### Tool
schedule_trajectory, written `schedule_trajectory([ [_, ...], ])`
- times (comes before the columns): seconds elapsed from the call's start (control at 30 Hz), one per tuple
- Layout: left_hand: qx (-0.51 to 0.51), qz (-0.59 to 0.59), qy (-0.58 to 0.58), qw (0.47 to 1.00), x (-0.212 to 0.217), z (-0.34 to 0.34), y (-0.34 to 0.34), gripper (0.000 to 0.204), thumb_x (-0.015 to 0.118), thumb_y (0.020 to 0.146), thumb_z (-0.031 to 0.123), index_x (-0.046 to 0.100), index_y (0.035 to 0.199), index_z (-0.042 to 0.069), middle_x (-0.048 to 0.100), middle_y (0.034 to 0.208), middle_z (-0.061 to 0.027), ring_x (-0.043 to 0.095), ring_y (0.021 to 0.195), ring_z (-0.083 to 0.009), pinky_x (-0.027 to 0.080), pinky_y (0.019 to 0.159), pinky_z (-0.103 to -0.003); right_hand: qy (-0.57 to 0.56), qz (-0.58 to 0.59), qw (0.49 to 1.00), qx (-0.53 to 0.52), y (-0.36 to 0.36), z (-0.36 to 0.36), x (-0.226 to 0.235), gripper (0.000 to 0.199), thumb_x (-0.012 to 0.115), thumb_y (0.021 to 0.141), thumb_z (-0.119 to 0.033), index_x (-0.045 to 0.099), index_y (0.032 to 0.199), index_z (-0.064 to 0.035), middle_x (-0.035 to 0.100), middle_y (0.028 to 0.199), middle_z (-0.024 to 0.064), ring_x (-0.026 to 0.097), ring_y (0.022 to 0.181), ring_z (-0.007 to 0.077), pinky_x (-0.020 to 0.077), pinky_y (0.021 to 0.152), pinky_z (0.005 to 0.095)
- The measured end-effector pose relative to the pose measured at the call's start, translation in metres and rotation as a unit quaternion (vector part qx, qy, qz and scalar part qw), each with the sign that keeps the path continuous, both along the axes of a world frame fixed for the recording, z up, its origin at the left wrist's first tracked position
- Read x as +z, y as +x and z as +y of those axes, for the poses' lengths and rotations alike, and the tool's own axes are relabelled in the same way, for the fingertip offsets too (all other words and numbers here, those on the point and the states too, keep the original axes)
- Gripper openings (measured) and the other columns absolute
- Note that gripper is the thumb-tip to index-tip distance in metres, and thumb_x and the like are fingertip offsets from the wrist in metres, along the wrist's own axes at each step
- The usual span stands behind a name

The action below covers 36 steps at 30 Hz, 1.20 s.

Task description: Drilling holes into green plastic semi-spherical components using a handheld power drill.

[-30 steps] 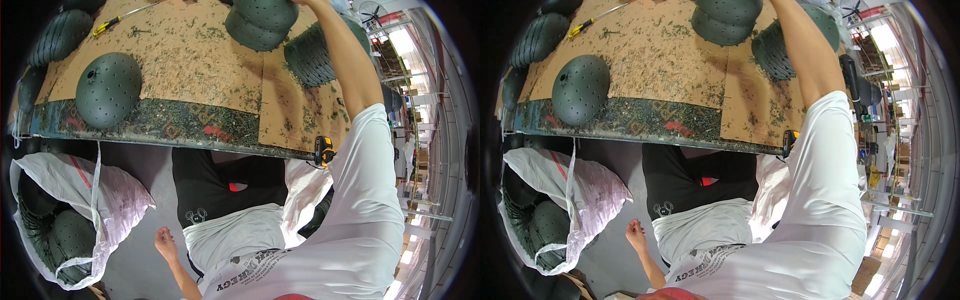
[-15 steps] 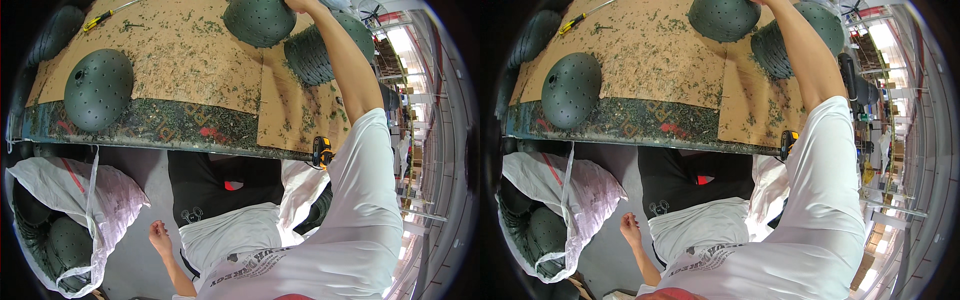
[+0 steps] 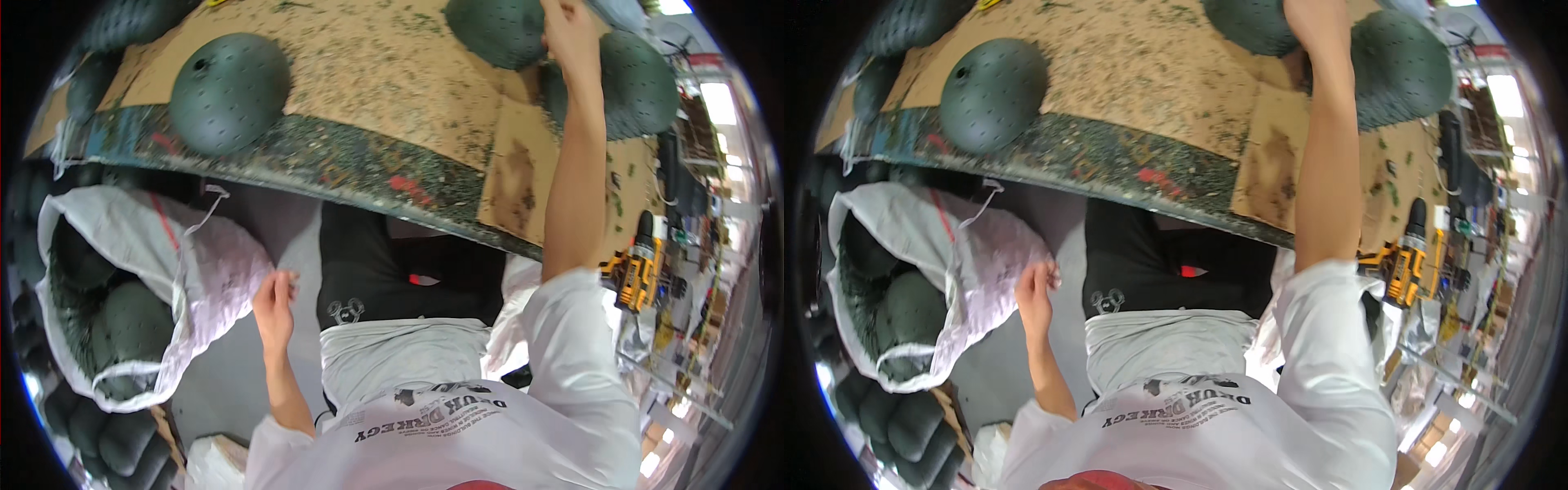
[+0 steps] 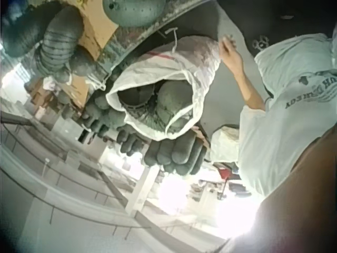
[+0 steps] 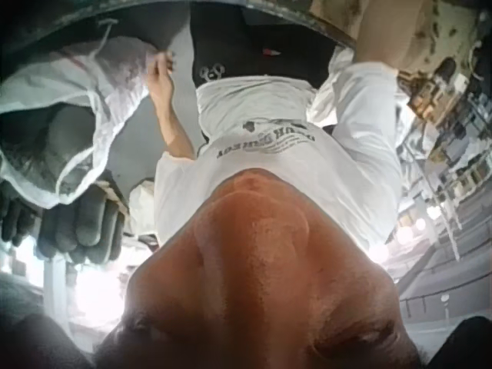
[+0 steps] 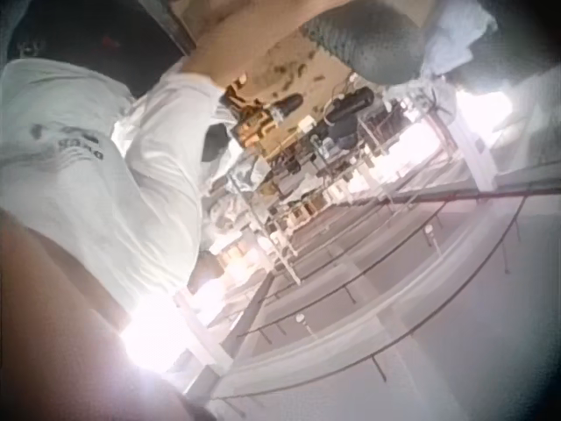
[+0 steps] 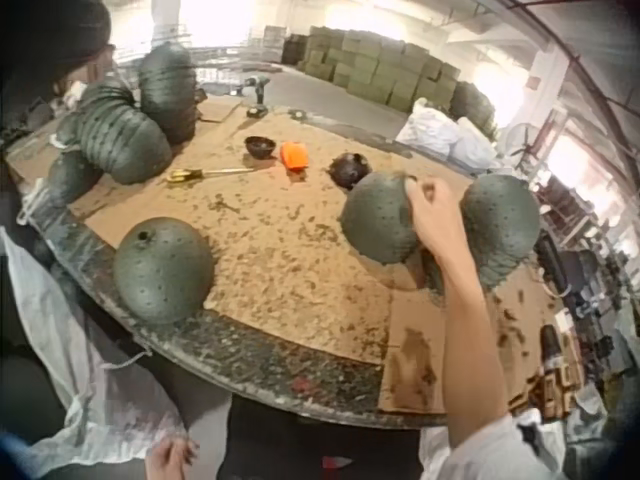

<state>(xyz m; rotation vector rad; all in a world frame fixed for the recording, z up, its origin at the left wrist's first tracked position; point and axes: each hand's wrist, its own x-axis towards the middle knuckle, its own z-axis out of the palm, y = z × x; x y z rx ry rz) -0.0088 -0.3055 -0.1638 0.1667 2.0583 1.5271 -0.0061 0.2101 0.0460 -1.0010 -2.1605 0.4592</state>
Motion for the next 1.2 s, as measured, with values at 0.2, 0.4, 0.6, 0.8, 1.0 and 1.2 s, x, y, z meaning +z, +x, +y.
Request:
schedule_trajectory([
  [0.2,-0.043,0.404,0.065,0.911,0.134,0.065,-0.119,0.011,0.057,0.097,0.005,0.063,0.096,-0.003,0.063,0.095,-0.0072,0.056,0.088,-0.0135,0.045,0.081,-0.026,-0.564,0.065,0.801,0.189,0.13,-0.212,-0.089,0.024,0.057,0.099,-0.026,0.064,0.093,-0.0038,0.064,0.08,0.0017,0.051,0.053,0.006,0.0385,0.048,0.0206],
  [0.4,-0.033,0.56,-0.209,0.801,0.113,0.13,-0.271,0.052,0.066,0.09,0.05,0.067,0.121,0.008,0.07,0.116,-0.0141,0.067,0.108,-0.0293,0.052,0.087,-0.036,-0.681,-0.1,0.707,0.162,0.285,-0.34,-0.162,0.018,0.065,0.094,-0.018,0.062,0.099,-0.0011,0.061,0.08,0.0002,0.052,0.07,0.0058,0.0446,0.063,0.0226],
  [0.6,-0.078,0.541,-0.246,0.801,0.133,0.136,-0.29,0.04,0.067,0.089,0.045,0.074,0.105,0.009,0.072,0.106,-0.0135,0.068,0.102,-0.0319,0.05,0.088,-0.039,-0.593,0.019,0.804,0.031,0.381,-0.301,-0.152,0.015,0.063,0.097,-0.015,0.062,0.106,-0.0038,0.06,0.085,-0.0027,0.053,0.071,0.0037,0.0433,0.06,0.0198],
  [0.8,-0.159,0.674,-0.117,0.712,0.194,0.185,-0.178,0.04,0.065,0.091,0.045,0.071,0.107,0.008,0.07,0.105,-0.0151,0.066,0.099,-0.0345,0.05,0.086,-0.041,-0.325,0.065,0.937,-0.113,0.441,-0.227,-0.13,0.024,0.065,0.096,-0.014,0.06,0.115,0.0,0.061,0.098,0.003,0.057,0.089,0.0107,0.0479,0.078,0.0239],
  [1.0,-0.277,0.638,-0.095,0.712,0.188,0.27,-0.078,0.038,0.062,0.096,0.039,0.069,0.109,0.004,0.07,0.108,-0.0152,0.065,0.105,-0.0325,0.049,0.09,-0.039,-0.148,0.226,0.952,-0.143,0.419,-0.16,-0.135,0.067,0.08,0.084,-0.015,0.043,0.137,0.0037,0.057,0.128,0.0142,0.055,0.116,0.0212,0.0447,0.1,0.0361],
  [1.2,-0.351,0.636,-0.047,0.686,0.159,0.314,-0.047,0.041,0.061,0.096,0.042,0.068,0.108,0.004,0.071,0.107,-0.0156,0.066,0.104,-0.0331,0.05,0.088,-0.041,-0.163,0.309,0.936,-0.038,0.372,-0.102,-0.139,0.052,0.082,0.081,-0.012,0.057,0.124,0.0025,0.065,0.114,0.0092,0.061,0.103,0.0165,0.0485,0.095,0.0328],
])
